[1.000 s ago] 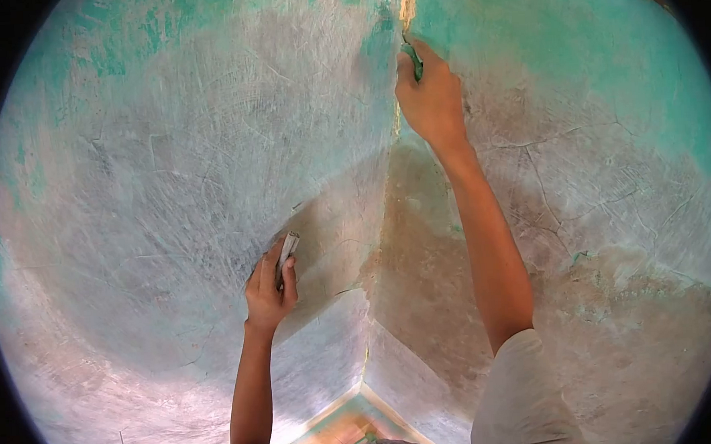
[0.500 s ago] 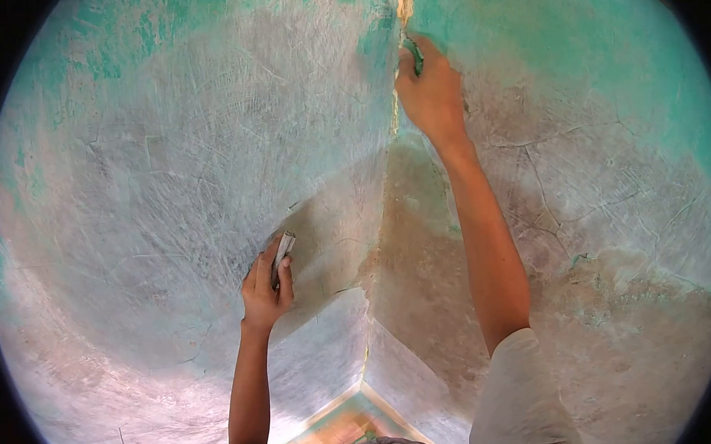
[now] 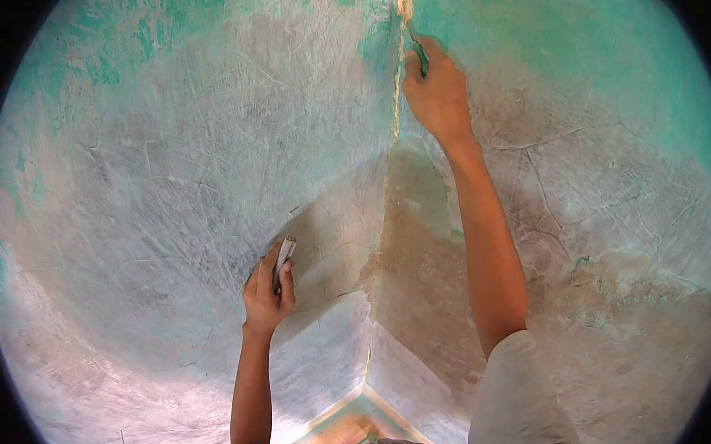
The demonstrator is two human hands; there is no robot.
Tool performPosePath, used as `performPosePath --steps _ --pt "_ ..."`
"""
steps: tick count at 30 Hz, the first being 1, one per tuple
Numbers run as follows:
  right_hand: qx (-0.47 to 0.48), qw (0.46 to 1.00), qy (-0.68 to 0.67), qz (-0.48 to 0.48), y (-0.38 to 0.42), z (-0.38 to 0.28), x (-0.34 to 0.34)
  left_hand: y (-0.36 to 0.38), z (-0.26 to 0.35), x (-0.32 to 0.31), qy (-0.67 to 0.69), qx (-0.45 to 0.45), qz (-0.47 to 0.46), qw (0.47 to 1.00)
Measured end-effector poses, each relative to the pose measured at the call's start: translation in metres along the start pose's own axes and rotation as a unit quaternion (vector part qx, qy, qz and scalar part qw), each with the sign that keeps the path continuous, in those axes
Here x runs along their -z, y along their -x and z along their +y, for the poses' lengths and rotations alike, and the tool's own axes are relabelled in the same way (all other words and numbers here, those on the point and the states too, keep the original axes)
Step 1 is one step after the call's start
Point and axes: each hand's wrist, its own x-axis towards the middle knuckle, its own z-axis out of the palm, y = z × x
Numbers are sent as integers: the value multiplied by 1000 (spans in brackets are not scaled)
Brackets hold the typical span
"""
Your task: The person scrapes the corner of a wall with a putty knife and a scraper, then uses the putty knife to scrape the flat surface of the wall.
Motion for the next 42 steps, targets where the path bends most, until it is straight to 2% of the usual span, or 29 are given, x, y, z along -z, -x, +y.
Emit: performPosePath --steps 4,7,12,15,19,25,28,37,42 --pt "11 1000 -13 -10 13 -9 3 0 -1 -3 3 -1 6 1000" --pt "-16 999 -28 5 2 -1 1 2 -2 -1 -1 1 1 1000" --pt "19 1000 -4 3 8 -4 -4 0 -1 -2 4 -7 13 1000" --pt "28 999 -14 8 -5 2 1 3 1 2 26 39 -33 998" --pt "-7 1000 1 -27 0 -14 7 2 0 1 17 12 -9 1000" --pt "17 1000 -5 7 -7 3 3 0 0 -1 19 5 1 1000" --pt "-14 999 -22 -35 0 -7 8 1 -1 1 8 -4 0 1000" --pt "-6 1000 0 -29 -2 -6 9 1 1 1 4 3 -3 1000" --pt "21 1000 -8 16 -5 7 3 2 -1 0 11 8 -4 1000"
